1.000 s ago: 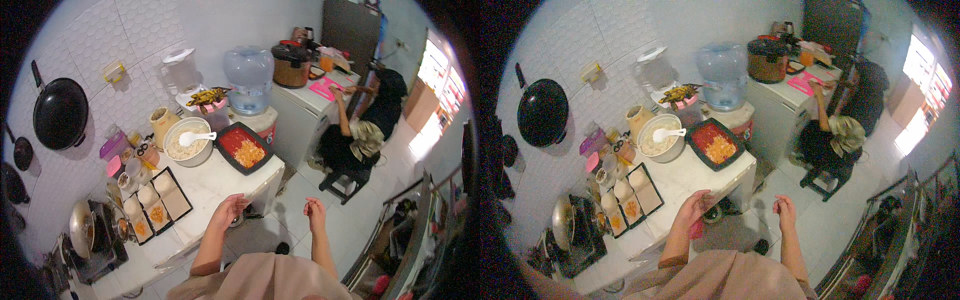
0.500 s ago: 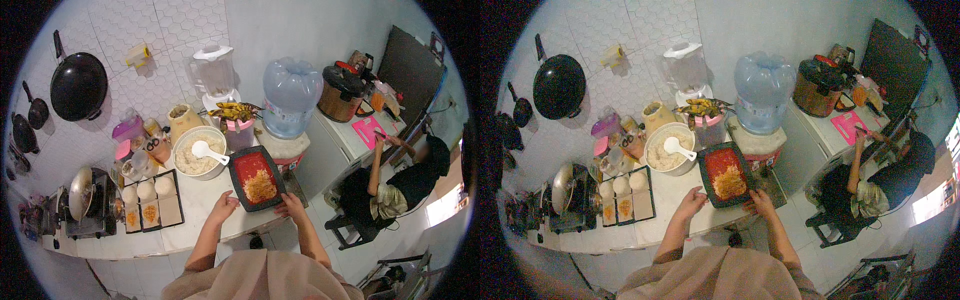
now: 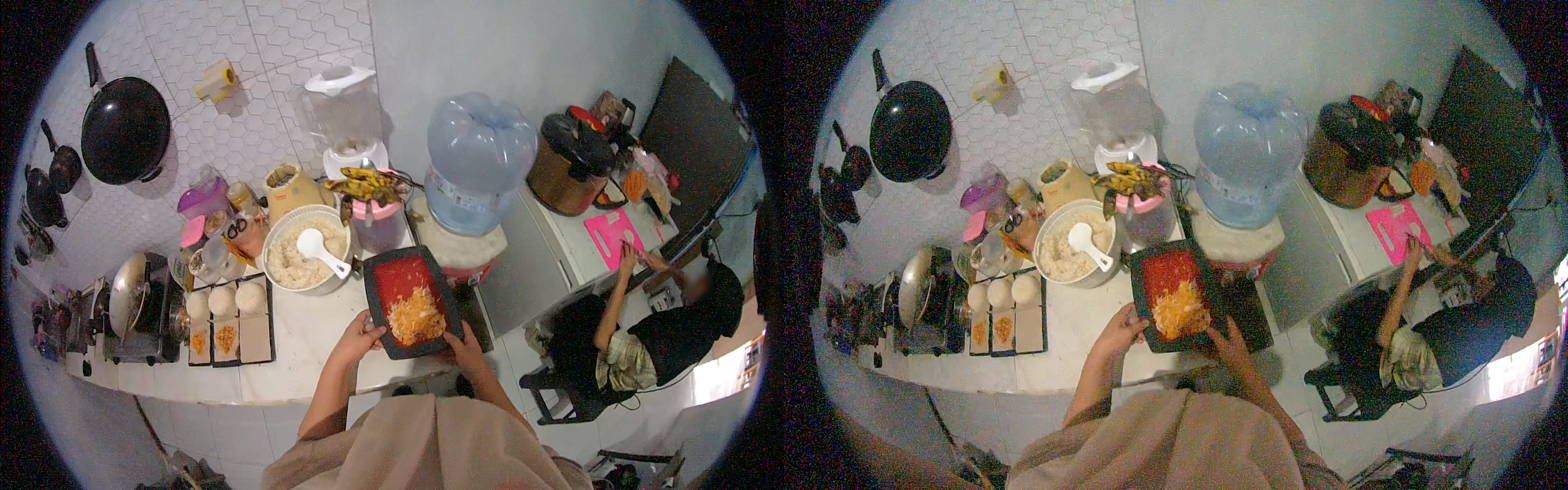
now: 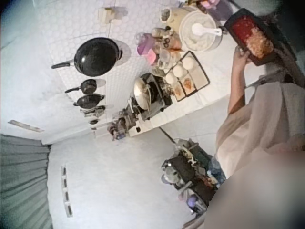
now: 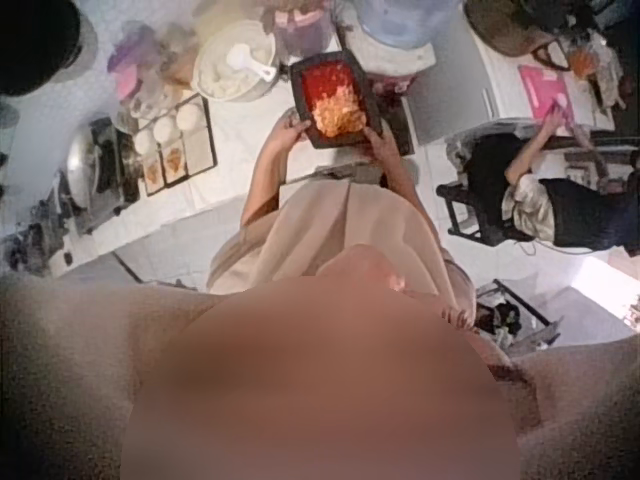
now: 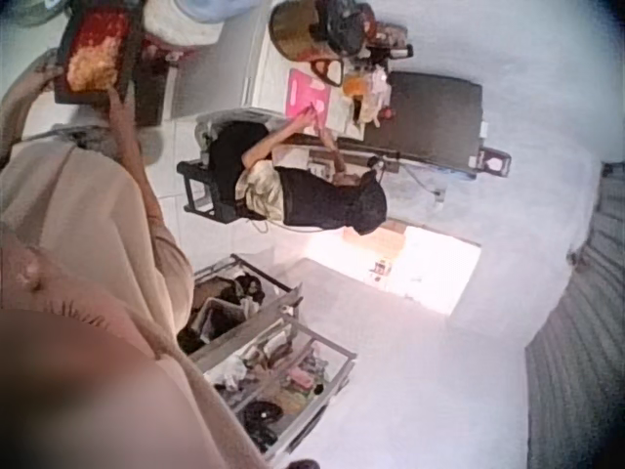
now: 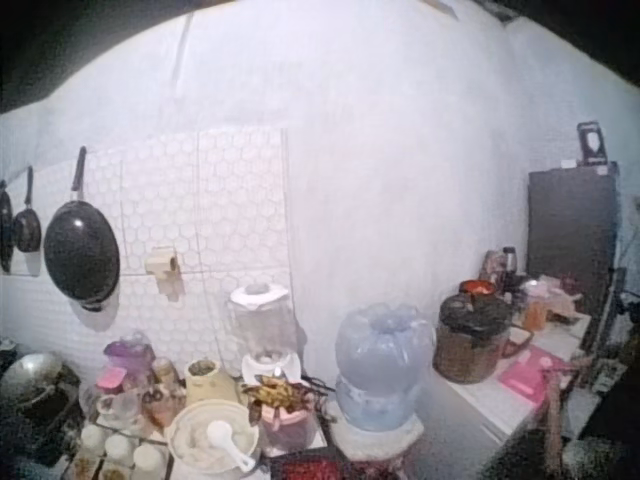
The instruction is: The person scoops rice into containers by hand, adds fried toppings using a slotted spoon, places the containers on a shelf, and kemudian washes a cloth in a sink.
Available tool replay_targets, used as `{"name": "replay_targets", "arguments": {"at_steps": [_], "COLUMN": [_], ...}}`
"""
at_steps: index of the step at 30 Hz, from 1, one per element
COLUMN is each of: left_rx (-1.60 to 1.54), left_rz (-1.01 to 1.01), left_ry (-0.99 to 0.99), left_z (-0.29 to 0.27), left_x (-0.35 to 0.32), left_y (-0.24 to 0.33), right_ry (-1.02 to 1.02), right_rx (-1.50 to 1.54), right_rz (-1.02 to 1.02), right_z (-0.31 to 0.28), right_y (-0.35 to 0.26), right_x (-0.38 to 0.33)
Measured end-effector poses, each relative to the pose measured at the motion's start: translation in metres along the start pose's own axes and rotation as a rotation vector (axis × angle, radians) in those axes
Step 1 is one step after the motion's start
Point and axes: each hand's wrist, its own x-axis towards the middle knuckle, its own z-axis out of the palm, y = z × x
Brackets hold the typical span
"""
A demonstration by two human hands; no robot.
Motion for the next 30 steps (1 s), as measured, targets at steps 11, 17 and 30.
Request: {"name": "replay_targets", "arguments": {"at_steps": [11,17,30], "left_rx": [-0.004,0.030,0.103], "left_rz": [0.027,-0.038,0.033], "left_ry": [-0.222,-0.333,-0.347], "left_z": [0.153,0.255,0.388], "left_x": [0.058,0.095,0.205], "left_y": [0.021,0.023,-0.018], "right_ry": [0.211,0.501,0.647], "right_rx": [0.096,0.594,0.585], "right_rz": [-0.211,0.118,-0.009], "right_z": [-0.134,-0.190,-0.303], "right_y": [-0.017,-0.071,-0.059], "right_x": [-0.012,-0.018,0.030]}}
